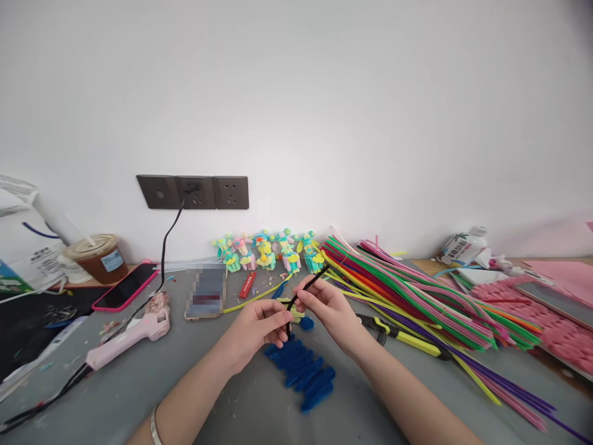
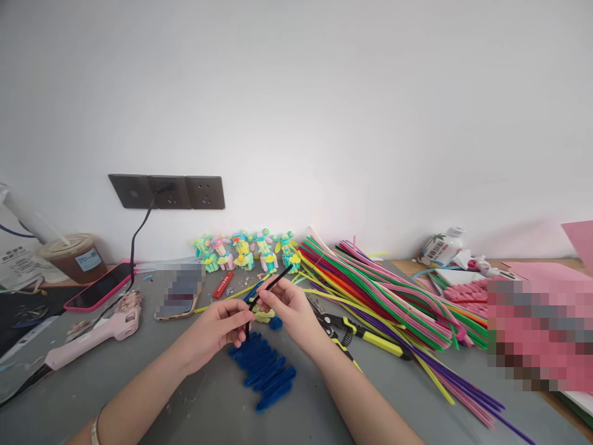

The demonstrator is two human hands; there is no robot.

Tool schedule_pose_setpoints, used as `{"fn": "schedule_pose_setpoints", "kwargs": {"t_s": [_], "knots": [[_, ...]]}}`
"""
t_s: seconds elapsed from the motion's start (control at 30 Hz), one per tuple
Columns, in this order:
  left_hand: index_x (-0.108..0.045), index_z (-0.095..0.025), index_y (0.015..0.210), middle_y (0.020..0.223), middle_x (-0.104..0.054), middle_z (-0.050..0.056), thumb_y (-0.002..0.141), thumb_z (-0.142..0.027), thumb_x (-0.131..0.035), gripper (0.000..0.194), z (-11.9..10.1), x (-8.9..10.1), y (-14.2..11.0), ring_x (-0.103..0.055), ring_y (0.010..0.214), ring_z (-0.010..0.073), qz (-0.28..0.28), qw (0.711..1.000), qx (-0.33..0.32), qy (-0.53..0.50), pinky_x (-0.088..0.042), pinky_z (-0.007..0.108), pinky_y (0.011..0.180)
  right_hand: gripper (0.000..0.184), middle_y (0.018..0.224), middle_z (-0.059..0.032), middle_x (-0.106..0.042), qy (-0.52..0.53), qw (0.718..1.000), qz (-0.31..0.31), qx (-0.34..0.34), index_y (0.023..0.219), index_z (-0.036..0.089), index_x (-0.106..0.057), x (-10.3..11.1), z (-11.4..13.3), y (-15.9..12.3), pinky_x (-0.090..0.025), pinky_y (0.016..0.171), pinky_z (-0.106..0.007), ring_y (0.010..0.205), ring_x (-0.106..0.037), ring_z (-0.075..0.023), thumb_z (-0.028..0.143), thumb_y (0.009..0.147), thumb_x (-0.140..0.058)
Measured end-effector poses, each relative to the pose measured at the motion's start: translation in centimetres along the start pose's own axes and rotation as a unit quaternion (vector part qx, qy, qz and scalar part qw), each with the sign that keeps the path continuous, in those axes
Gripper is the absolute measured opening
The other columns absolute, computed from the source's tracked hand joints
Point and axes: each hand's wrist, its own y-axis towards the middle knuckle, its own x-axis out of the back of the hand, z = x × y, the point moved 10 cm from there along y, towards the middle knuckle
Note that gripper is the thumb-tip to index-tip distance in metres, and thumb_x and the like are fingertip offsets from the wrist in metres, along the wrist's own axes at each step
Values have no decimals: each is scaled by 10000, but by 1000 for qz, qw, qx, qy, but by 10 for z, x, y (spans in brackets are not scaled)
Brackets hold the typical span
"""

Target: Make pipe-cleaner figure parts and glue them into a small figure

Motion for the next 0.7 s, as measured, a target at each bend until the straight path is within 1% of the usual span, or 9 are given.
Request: {"fn": "schedule_pose_setpoints", "kwargs": {"t_s": [0.17, 0.33, 0.43, 0.53, 0.7], "knots": [[-662, -140, 694, 578, -583, -14, 686, -409, -786, 297, -8, 11, 2, -533, 545, 73, -32, 999, -34, -14, -421, 168, 514, 280, 703, -7, -617, -22, 1000, -5, 19, 771, 184, -625, 0, 5, 0, -505, 653, -277, 673, -610, -148, 440, 753, -735], [-694, -139, 701, 583, -598, -11, 639, -423, -814, 314, -18, 21, 2, -529, 548, 69, -71, 993, -78, -44, -420, 166, 518, 235, 722, -28, -657, -47, 997, -22, 52, 688, 180, -652, 0, 12, -3, -488, 610, -261, 670, -608, -151, 378, 709, -777], [-691, -148, 690, 579, -603, -14, 635, -420, -816, 304, -22, 24, 0, -530, 549, 68, -89, 989, -98, -65, -432, 168, 536, 191, 732, -39, -670, -68, 995, -14, 71, 678, 180, -675, -7, 17, -6, -490, 613, -265, 681, -613, -156, 340, 720, -771], [-690, -148, 667, 552, -601, -15, 613, -422, -826, 311, -24, 26, -3, -524, 535, 71, -111, 984, -115, -81, -438, 177, 536, 163, 740, -43, -669, -64, 994, -9, 85, 668, 188, -680, -11, 20, -8, -498, 617, -274, 684, -619, -161, 312, 737, -759], [-716, -149, 691, 575, -626, -11, 587, -419, -838, 314, -27, 28, -8, -531, 530, 70, -142, 975, -138, -103, -448, 182, 531, 147, 765, -50, -660, -78, 989, -12, 122, 650, 209, -700, -16, 24, -12, -500, 635, -296, 708, -616, -176, 305, 743, -761]]}}
